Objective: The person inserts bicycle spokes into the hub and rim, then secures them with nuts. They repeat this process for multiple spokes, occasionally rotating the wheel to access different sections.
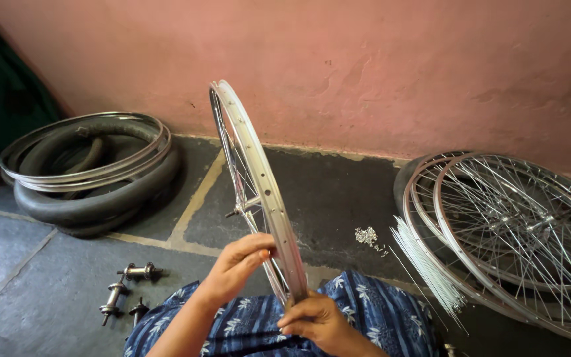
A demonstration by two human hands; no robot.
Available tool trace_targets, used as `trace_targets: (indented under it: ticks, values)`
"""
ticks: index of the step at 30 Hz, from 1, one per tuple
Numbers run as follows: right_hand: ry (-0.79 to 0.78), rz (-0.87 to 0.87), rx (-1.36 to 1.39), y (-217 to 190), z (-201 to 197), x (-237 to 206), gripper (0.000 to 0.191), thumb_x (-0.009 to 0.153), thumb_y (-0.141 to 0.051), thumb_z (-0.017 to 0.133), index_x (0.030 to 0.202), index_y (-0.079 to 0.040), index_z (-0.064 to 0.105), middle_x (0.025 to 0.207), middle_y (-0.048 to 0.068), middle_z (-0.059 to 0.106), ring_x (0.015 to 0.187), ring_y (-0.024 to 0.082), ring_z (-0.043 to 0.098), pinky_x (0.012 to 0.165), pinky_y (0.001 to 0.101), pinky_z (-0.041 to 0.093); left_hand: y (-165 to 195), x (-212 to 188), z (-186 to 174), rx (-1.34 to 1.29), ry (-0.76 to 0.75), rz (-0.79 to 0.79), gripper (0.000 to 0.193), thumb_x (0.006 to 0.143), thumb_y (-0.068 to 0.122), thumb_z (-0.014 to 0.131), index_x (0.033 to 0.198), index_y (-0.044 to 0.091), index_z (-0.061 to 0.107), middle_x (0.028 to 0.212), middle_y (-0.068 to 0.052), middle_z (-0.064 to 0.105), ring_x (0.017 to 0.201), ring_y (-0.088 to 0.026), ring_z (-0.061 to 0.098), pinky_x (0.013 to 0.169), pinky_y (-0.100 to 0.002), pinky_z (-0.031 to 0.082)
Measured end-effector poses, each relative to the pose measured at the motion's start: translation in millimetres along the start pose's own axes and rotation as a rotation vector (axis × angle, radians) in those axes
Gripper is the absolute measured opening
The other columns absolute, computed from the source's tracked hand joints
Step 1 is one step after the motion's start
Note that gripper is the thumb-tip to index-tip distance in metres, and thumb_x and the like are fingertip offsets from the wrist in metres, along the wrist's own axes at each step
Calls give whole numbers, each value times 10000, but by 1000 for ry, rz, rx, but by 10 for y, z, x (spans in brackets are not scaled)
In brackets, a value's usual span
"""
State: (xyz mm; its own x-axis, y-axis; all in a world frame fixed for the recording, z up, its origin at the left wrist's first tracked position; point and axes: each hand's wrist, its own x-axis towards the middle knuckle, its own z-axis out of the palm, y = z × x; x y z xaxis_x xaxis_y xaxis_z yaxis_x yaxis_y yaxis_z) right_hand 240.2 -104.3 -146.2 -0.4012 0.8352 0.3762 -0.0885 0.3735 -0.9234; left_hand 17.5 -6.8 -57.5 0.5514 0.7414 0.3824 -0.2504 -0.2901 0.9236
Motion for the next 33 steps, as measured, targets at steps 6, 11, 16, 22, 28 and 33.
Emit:
trace_targets:
  ticks: [6,11,16,22,28,33]
  values:
    - [-15,-6,83,-48,-17,-66,98,897,9,812,988,-13,783,950,66,669,884,148,670,792,284,561,-298,225,-20,374,-5,239,132,863,193,797,932,81,815,918,-5,763,931,-176,648,872,-330,522]
    - [-9,-20,84,-1,-58,-66,101,900,3,812,993,-9,777,959,62,648,902,153,650,809,292,544,-335,439,38,322,-113,464,170,923,268,751,916,99,767,1027,-5,714,1112,-212,566,1092,-423,349]
    - [-46,35,95,-68,-91,-88,95,909,-12,830,987,-13,775,994,57,614,959,158,612,855,297,515,-468,499,130,63,-42,270,182,900,241,766,906,59,776,1008,-37,674,1061,-192,569,947,-379,446]
    - [108,-281,-261,-444,-246,-135,153,829,26,794,968,-16,746,1257,180,582,1182,250,573,977,346,453,-597,514,178,-297,-37,188,137,876,139,790,917,8,781,984,-55,686,958,-174,614,831,-326,500]
    - [567,-199,-498,-876,-393,15,196,878,61,731,1050,-23,774,948,90,744,843,132,717,725,228,562,-663,521,266,-281,38,134,125,882,133,793,921,14,784,1041,-44,654,1001,-164,600,866,-319,491]
    - [667,-247,-555,-1182,-179,341,208,850,39,747,1049,-17,727,967,85,777,814,125,735,679,228,583,-656,508,294,-253,34,182,127,895,141,776,936,22,788,1060,-49,659,1048,-161,595,908,-316,484]
